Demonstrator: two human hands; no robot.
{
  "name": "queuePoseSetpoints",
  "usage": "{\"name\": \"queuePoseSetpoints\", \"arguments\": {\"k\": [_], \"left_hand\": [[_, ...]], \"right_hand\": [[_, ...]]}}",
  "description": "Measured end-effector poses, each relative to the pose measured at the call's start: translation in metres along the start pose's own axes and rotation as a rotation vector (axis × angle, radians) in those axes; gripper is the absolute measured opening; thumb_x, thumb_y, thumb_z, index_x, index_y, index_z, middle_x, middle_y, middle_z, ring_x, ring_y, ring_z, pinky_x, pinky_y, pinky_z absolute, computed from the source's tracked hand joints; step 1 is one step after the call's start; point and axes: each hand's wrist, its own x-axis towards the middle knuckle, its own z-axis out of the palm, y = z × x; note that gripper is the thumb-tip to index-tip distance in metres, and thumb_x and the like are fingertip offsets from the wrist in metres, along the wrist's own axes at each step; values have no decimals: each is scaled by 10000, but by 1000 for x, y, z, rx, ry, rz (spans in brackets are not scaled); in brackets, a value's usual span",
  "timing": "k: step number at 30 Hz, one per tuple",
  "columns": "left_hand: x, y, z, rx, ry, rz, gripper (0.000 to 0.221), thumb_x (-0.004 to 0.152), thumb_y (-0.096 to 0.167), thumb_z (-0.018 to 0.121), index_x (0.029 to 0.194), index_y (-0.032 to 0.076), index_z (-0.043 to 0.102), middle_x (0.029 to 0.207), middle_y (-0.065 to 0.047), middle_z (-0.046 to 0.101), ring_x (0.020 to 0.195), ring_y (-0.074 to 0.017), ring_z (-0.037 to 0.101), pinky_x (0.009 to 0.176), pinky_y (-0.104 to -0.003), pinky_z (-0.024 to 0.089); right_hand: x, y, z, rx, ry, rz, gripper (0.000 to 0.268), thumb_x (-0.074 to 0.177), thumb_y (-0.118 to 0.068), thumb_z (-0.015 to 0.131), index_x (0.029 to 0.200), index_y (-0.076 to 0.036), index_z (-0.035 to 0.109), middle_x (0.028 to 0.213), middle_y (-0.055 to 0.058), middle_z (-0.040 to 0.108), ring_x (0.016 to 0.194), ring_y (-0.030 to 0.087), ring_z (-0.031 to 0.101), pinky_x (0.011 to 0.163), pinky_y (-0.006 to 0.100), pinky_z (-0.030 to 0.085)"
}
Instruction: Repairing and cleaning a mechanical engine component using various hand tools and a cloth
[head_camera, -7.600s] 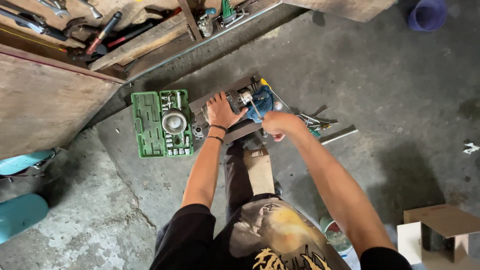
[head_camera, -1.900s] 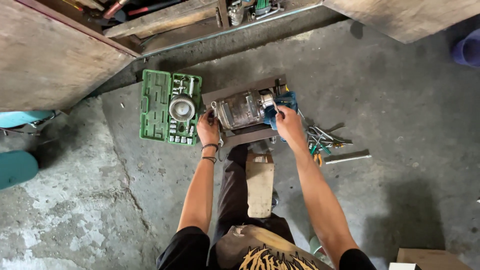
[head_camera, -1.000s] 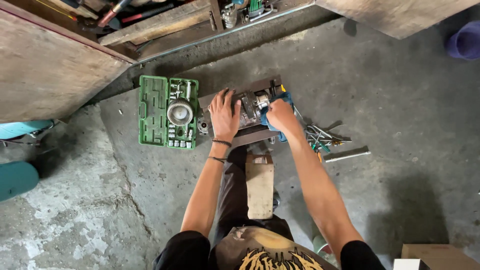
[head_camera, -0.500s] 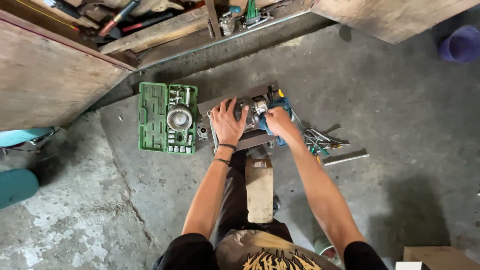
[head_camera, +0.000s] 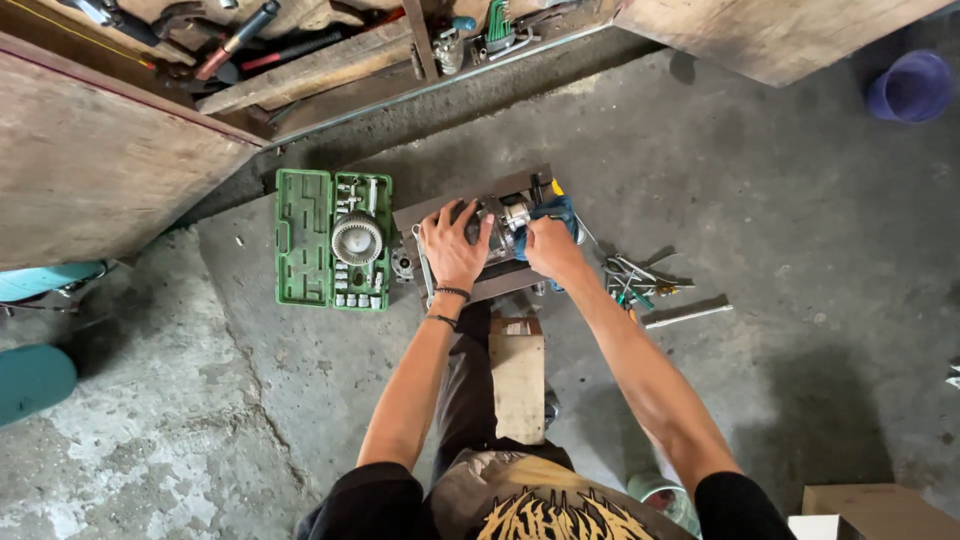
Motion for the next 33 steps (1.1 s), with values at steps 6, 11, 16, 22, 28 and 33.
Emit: {"name": "queuePoseSetpoints", "arguments": {"k": [6, 11, 16, 22, 28, 33], "left_hand": [[0, 3, -3, 2, -8, 2, 376, 899, 595, 650, 1127, 329, 787, 1152, 28, 705, 1050, -269, 644, 1008, -459, 444], [-2, 2, -4, 27, -41, 19, 381, 933, 574, 624, 1156, 308, 781, 1150, 6, 706, 1061, -278, 644, 992, -471, 450], [-5, -6, 9, 17, -47, 21, 421, 907, 619, 615, 1162, 324, 775, 1140, 13, 713, 1070, -299, 638, 1006, -511, 450], [-4, -9, 0, 4, -73, 40, 448, 934, 622, 579, 1172, 292, 765, 1138, 27, 719, 1096, -273, 634, 1032, -467, 432], [-6, -11, 3, -36, -48, 27, 397, 953, 565, 594, 1150, 269, 770, 1133, 45, 719, 1088, -253, 631, 1026, -439, 440], [-1, -7, -1, -40, -18, 26, 367, 935, 546, 632, 1095, 254, 787, 1105, 37, 734, 1053, -254, 654, 987, -440, 462]], "right_hand": [[0, -19, -6, 40, -58, 83, 284, 905, -97, 526, 982, 123, 689, 886, 367, 699, 911, 525, 711, 713, 558, 619], [6, -3, 18, -4, -42, 72, 262, 892, -119, 521, 911, 88, 680, 837, 321, 697, 855, 502, 722, 689, 545, 612], [1, 11, 12, 112, 79, -111, 334, 937, -231, 518, 828, 17, 714, 779, 297, 698, 801, 503, 702, 709, 582, 588], [-14, -7, -24, 953, -291, 408, 297, 1018, -324, 553, 1201, -139, 694, 649, 29, 574, 466, 127, 540, 409, 291, 513], [-19, 3, -2, 1172, -248, 510, 190, 1035, -242, 531, 986, -95, 641, 629, -78, 413, 421, 20, 374, 292, 162, 289], [-21, 8, -7, 1579, 70, 691, 137, 1065, -306, 474, 1002, -219, 559, 644, -118, 353, 462, 14, 351, 354, 132, 237]]}}
